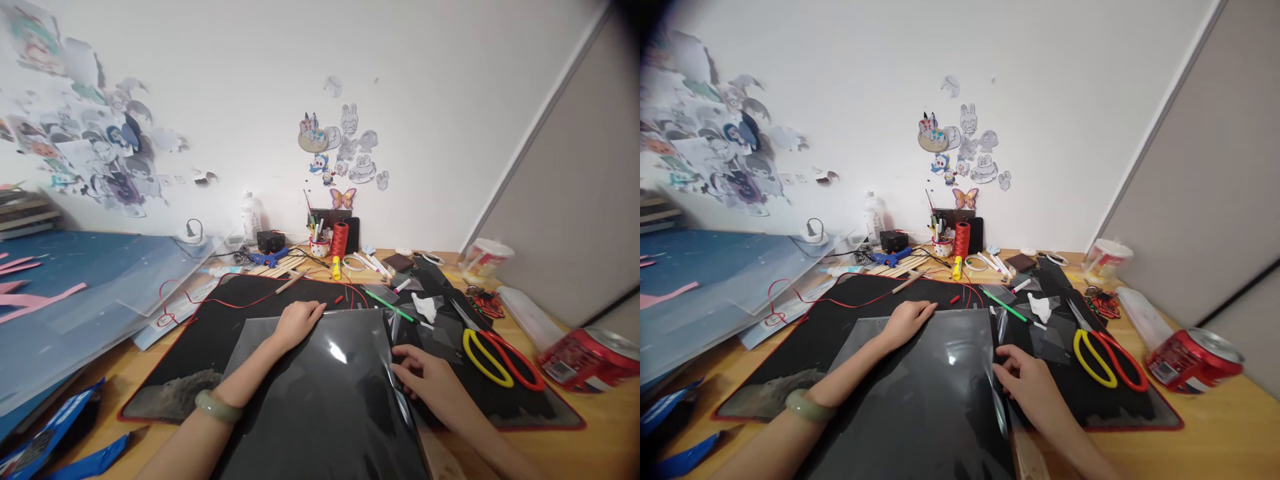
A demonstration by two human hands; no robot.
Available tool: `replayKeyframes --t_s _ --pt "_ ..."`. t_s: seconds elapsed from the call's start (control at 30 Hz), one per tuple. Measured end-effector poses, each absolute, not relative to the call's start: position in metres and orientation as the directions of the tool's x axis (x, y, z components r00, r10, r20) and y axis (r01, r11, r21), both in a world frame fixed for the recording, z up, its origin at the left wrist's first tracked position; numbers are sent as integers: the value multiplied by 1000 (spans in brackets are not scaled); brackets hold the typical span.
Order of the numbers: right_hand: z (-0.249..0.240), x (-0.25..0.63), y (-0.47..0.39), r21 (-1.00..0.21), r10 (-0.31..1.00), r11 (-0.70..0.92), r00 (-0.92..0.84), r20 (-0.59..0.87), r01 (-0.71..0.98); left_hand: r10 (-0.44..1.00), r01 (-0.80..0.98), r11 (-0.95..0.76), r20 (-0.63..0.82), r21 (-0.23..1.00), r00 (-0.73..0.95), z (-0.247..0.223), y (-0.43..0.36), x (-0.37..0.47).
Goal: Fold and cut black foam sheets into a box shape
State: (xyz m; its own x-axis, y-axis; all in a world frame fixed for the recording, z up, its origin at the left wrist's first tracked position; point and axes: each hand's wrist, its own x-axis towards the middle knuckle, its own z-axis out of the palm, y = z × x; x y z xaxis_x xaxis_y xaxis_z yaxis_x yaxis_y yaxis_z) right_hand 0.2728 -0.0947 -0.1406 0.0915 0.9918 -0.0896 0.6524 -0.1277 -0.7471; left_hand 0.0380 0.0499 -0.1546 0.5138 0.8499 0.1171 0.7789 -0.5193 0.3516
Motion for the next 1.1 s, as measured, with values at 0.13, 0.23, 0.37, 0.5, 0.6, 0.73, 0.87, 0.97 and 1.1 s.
replayKeyframes --t_s 0.13,0.23,0.37,0.5,0.6,0.73,0.87,0.97,1.1 --pt "-138 265 -93 -687 990 -124 139 -34 716 850 774 -520 124 361 513 -155 49 38" --pt "-134 259 -92 -638 983 -148 180 -15 755 851 773 -517 126 368 510 -153 48 38" --pt "-130 256 -93 -578 972 -198 234 -12 792 852 772 -515 126 372 507 -151 47 38" --pt "-126 256 -95 -540 967 -210 253 6 815 850 774 -520 133 362 509 -148 45 37" --pt "-126 256 -94 -535 974 -178 227 26 826 850 777 -521 136 355 508 -146 45 35" --pt "-126 259 -90 -505 979 -131 191 69 853 844 773 -528 120 351 522 -146 45 31" --pt "-127 266 -87 -427 975 -112 182 127 897 844 776 -524 91 350 528 -146 46 29" --pt "-127 270 -87 -310 963 -131 195 186 942 854 789 -507 81 348 513 -147 45 29" --pt "-127 269 -91 -121 956 -109 137 259 987 862 794 -495 84 354 500 -145 45 30"
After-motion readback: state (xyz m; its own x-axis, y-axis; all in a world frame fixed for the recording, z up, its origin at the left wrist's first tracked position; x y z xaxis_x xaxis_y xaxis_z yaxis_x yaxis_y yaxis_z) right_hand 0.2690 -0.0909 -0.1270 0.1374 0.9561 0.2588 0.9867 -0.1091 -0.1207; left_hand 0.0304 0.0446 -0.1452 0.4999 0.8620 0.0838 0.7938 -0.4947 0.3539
